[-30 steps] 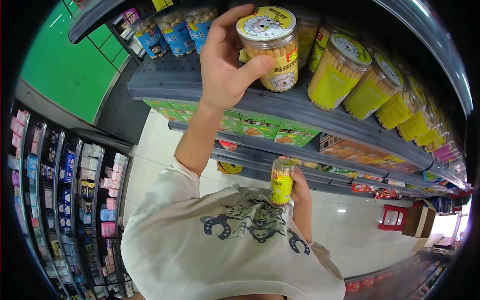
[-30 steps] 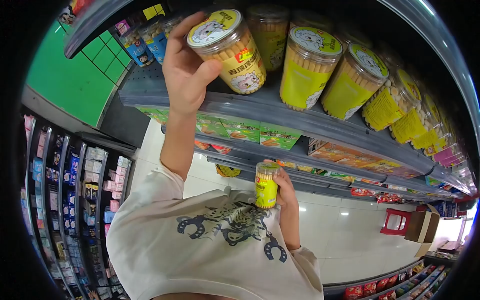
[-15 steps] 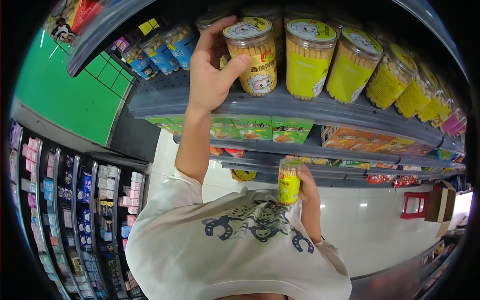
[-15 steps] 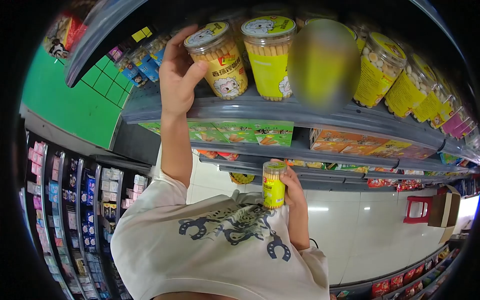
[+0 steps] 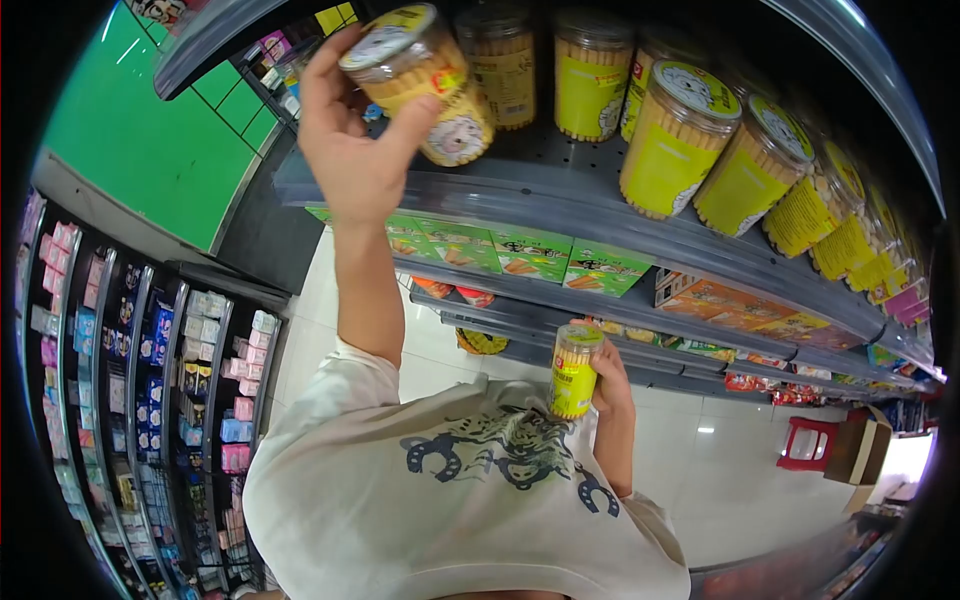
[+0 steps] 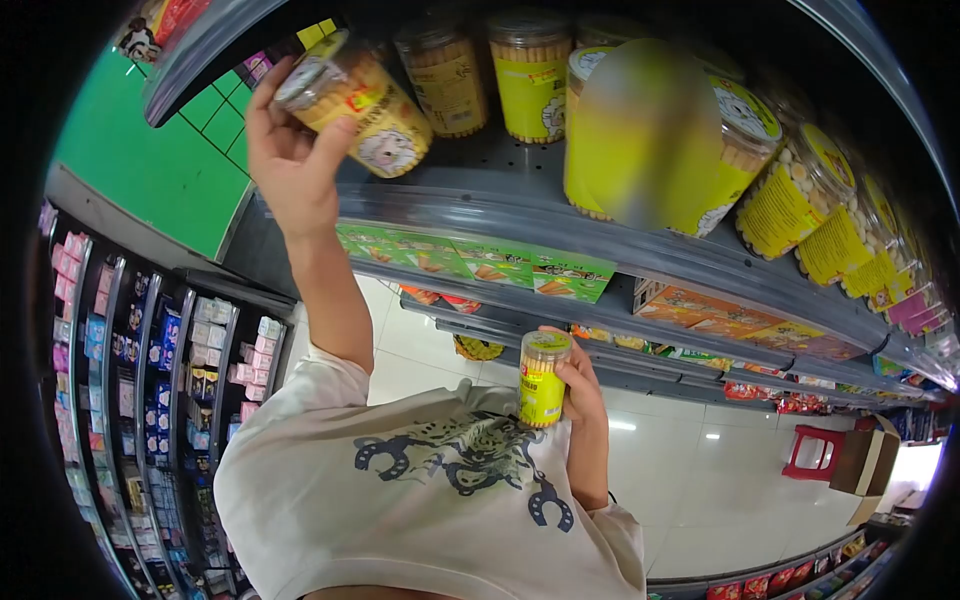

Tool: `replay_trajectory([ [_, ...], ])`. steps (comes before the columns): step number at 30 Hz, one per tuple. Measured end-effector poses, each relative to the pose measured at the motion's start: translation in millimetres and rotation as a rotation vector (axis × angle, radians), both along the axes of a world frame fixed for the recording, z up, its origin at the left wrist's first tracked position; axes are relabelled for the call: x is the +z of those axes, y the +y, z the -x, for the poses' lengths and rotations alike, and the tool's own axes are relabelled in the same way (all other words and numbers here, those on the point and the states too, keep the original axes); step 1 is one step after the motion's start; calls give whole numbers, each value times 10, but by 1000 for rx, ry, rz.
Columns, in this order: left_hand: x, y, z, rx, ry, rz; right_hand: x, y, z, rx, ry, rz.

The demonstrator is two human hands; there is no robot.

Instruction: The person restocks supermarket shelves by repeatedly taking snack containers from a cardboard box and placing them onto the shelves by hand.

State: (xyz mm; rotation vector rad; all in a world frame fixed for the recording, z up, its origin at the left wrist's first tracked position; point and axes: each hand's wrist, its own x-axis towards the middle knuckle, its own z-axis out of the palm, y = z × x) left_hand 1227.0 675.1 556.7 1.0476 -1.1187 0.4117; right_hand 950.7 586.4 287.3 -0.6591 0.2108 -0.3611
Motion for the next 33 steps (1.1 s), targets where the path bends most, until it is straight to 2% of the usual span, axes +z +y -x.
replay_trajectory([
  [11,-133,236,-314,91,46,-21,48,65,-133,57,62,47],
  [18,-164,117,-259,33,-26,11,-1,58,-125,71,64,19],
  [22,-215,57,-205,18,46,-221,-16,45,-127,67,73,29],
  [25,-238,56,-240,64,19,-220,-36,39,-139,70,78,32],
  [33,-364,113,-211,370,-145,-193,20,108,-253,73,153,41],
])
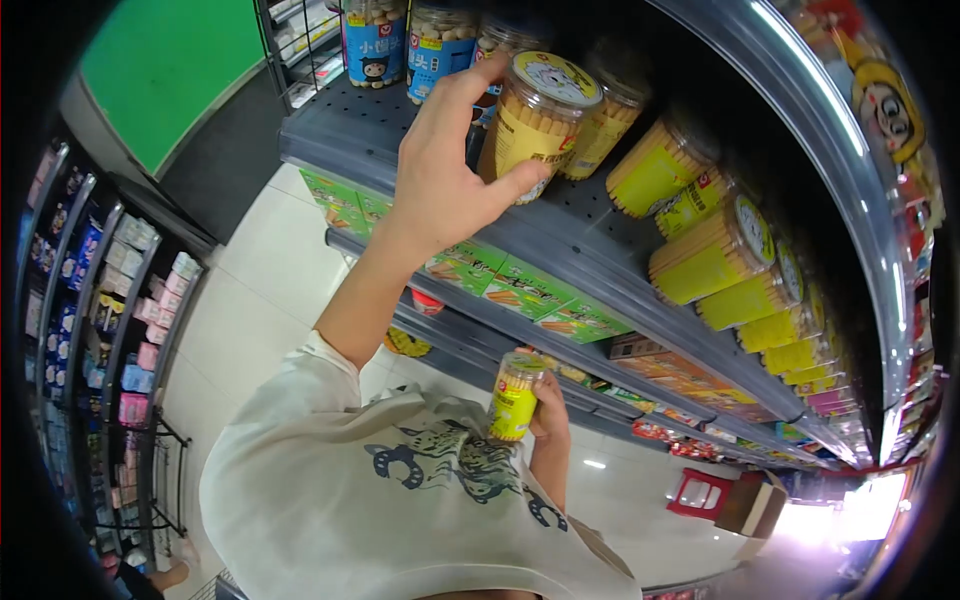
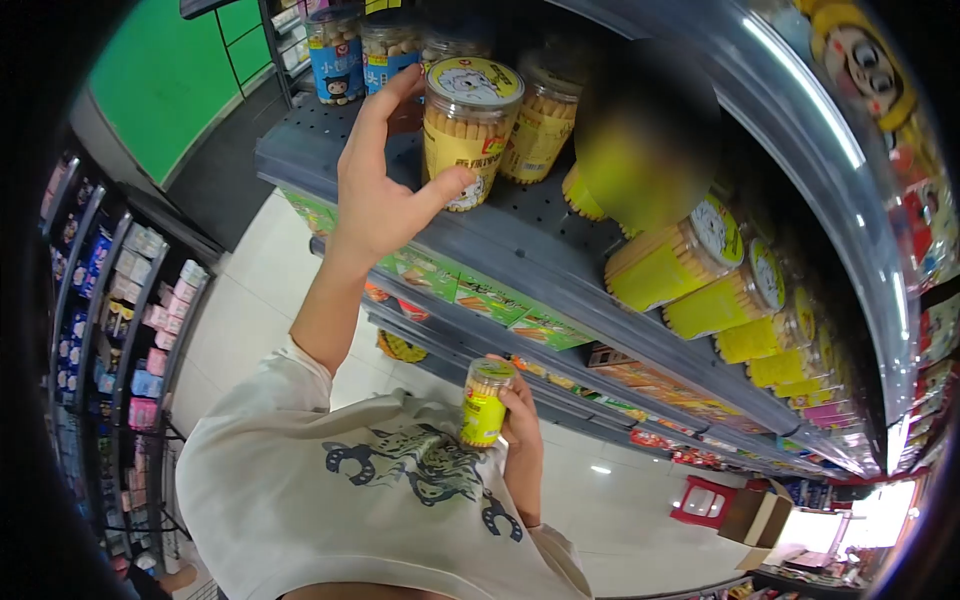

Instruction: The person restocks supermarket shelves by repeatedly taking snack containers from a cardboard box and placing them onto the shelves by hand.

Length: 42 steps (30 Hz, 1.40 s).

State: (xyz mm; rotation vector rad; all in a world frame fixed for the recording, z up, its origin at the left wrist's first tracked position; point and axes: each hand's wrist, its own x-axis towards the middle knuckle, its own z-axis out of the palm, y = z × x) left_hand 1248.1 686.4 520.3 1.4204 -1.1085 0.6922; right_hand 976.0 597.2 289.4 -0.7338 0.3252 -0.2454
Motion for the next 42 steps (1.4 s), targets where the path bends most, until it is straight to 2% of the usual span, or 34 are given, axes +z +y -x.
replay_trajectory([
  [5,-38,23,-62,26,-73,71,183,100,-133,28,32,69],
  [9,-69,66,-107,-75,-32,111,508,196,-203,-107,-1,158],
  [12,-72,101,-200,-157,-58,147,972,208,-242,-213,-41,482],
  [15,-94,91,-217,-211,-71,166,1473,221,-328,-427,-265,899],
  [19,-135,60,-225,-206,-65,184,2091,254,-561,-773,-600,1003],
  [21,-126,103,-201,-225,-31,164,2385,203,-666,-920,-636,997],
  [23,-103,107,-204,-237,-21,159,2624,143,-695,-1094,-437,1209],
  [24,-103,105,-208,-242,-25,158,2706,91,-723,-1163,-271,1440],
  [26,-90,124,-201,-269,-15,151,2841,160,-1029,-1357,-190,1547],
  [34,-92,147,-218,-304,25,130,2782,-252,-1198,-1281,-350,1928],
  [37,-107,121,-225,-295,-2,159,2746,-270,-1216,-1200,-248,1807],
  [41,-94,131,-218,-297,3,149,2701,-435,-1191,-1075,-361,1510],
  [42,-94,125,-222,-303,-3,157,2699,-427,-1194,-947,-459,1387],
])
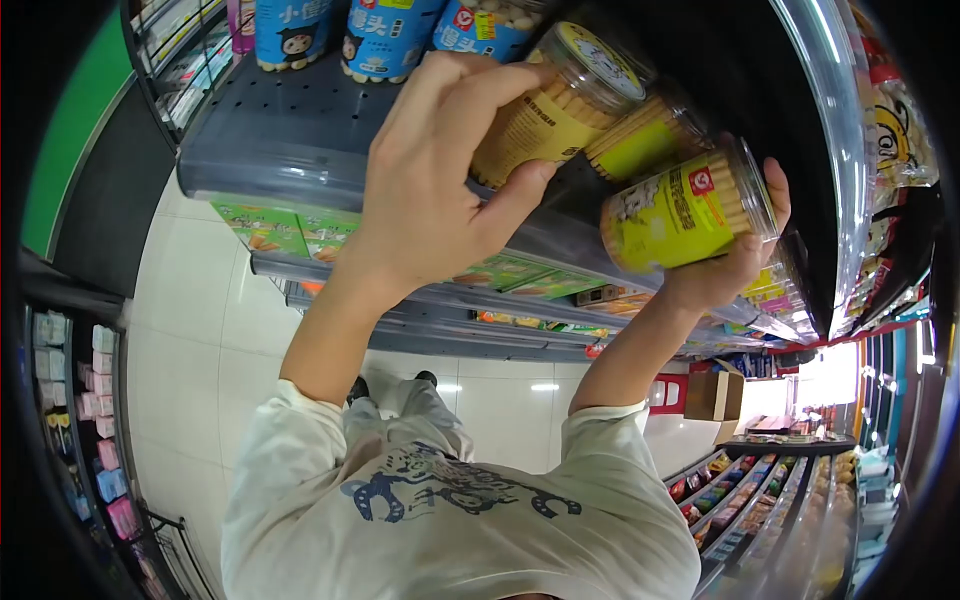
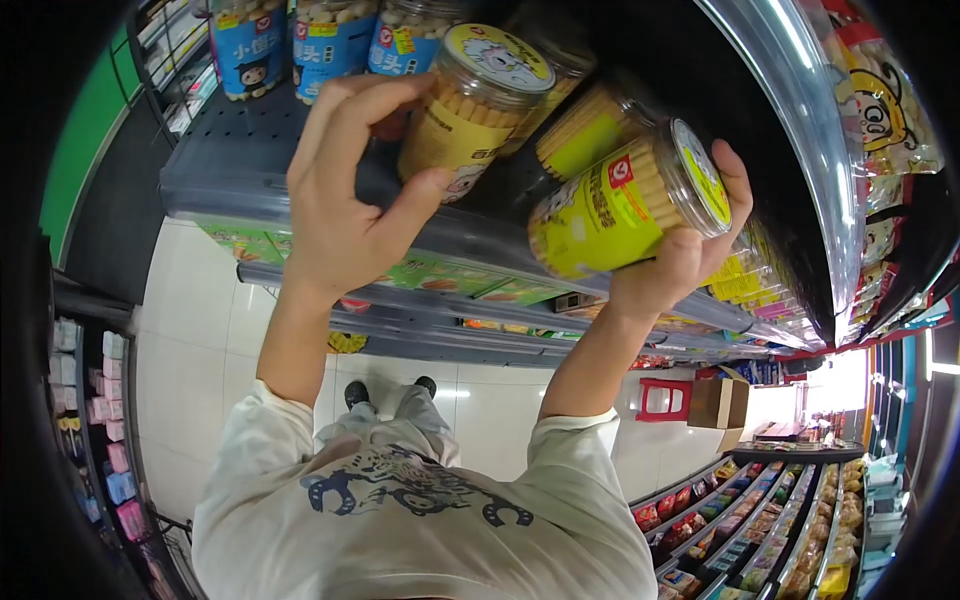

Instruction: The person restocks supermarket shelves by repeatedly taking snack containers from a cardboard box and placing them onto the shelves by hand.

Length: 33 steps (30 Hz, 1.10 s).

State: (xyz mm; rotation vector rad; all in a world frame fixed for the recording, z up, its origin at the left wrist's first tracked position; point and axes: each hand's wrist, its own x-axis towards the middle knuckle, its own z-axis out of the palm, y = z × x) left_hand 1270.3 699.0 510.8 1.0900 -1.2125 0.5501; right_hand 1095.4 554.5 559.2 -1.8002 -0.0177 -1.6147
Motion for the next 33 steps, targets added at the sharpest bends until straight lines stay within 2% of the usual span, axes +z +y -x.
replay_trajectory([
  [3,-25,-45,-29,-15,-8,34,-1,-3,15,547,-73,-230],
  [6,-23,-47,-6,-36,17,35,-36,-13,-15,799,-121,-311],
  [7,-16,-41,-1,-39,22,31,-38,57,-50,797,-180,-383],
  [14,-31,-44,-28,-69,16,37,-71,-3,-87,913,-98,-371],
  [20,-41,-38,-43,-88,10,38,-73,27,-169,992,-137,-324],
  [23,-45,-38,-49,-89,1,39,-63,36,-162,963,-157,-258],
  [27,-41,-37,-49,-99,6,47,71,55,-96,710,-101,-183],
  [30,-35,-21,-52,-92,-2,37,55,130,-74,182,-99,-114],
  [33,-29,-11,-54,-95,0,37,4,209,-219,44,-137,-120],
])
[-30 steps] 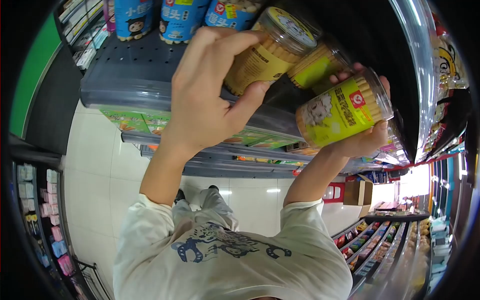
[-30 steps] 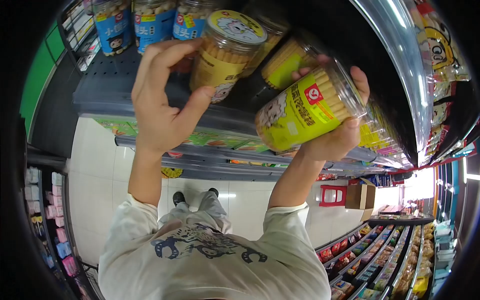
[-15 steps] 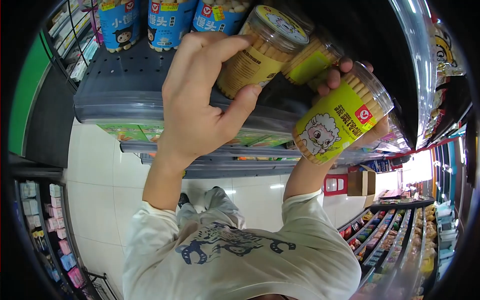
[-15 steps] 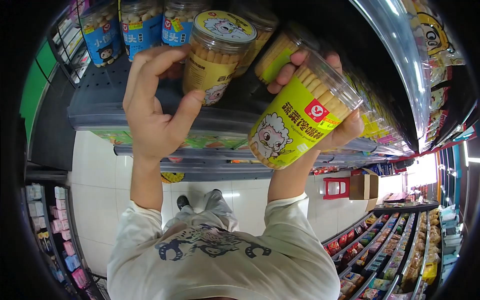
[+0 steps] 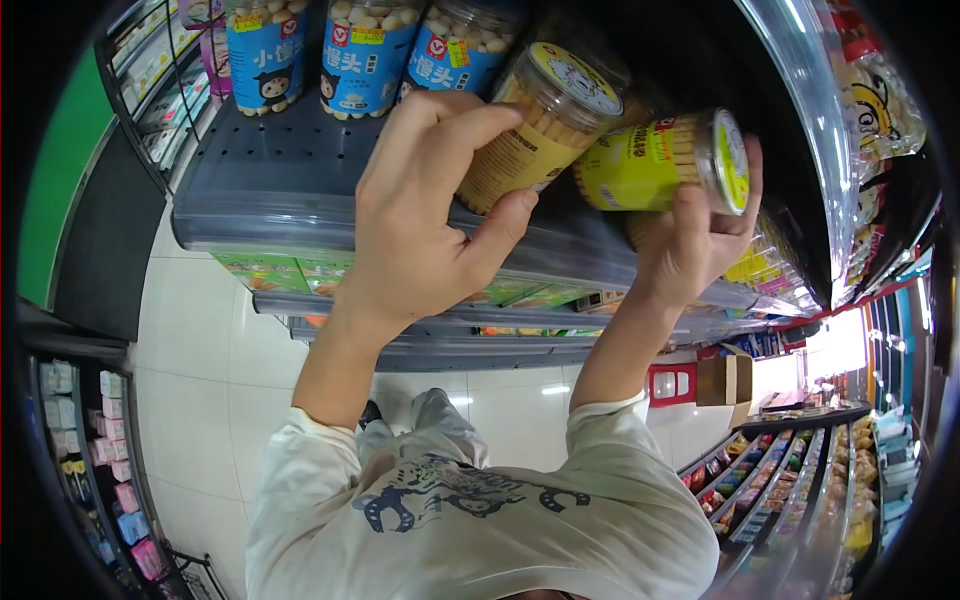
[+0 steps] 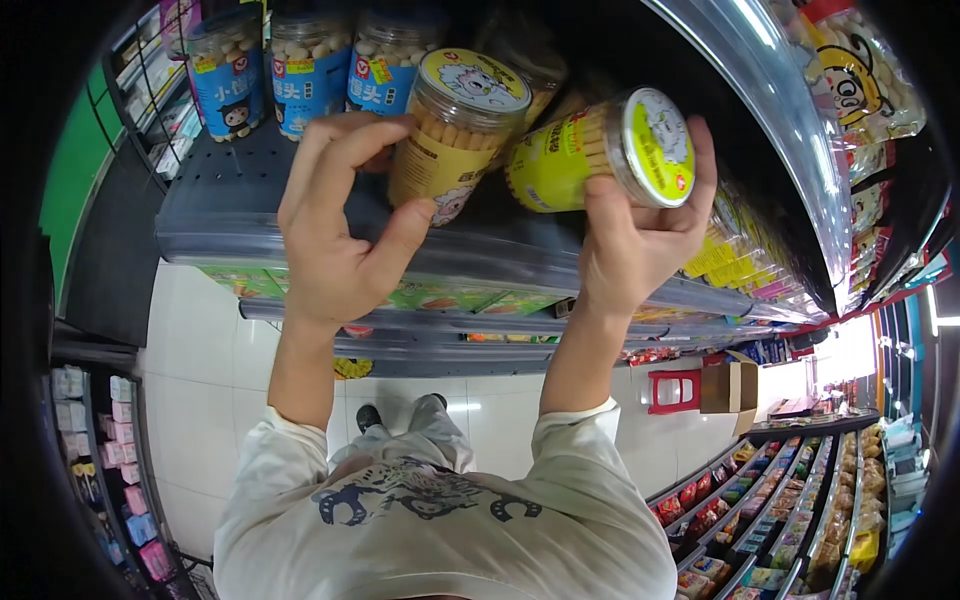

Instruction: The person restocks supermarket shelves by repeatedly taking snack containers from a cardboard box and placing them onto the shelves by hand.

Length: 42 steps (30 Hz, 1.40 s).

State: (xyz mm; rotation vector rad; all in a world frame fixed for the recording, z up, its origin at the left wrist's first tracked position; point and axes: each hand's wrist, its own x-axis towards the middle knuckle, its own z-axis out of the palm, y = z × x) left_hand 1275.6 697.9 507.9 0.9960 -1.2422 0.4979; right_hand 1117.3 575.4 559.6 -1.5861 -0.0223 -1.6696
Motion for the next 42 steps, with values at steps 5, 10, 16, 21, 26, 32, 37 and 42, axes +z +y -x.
replay_trajectory([
  [5,11,20,-8,-5,-3,-17,-113,46,-132,-311,203,127],
  [10,25,36,-5,-7,-5,-28,-95,127,-136,-369,324,105],
  [16,34,54,-4,-16,1,-34,3,74,-147,-728,487,279],
  [21,34,41,-11,-21,-5,-28,-6,22,-181,-824,413,232],
  [26,44,31,-1,-53,15,-13,4,73,-183,-1118,437,438],
  [32,26,6,-16,-49,-29,-6,-59,49,-182,-1194,336,618],
  [37,28,8,0,-45,-32,-36,-188,-121,-210,-1039,297,573],
  [42,-2,-6,21,-62,-19,-50,-200,-116,-229,-1062,243,595],
])
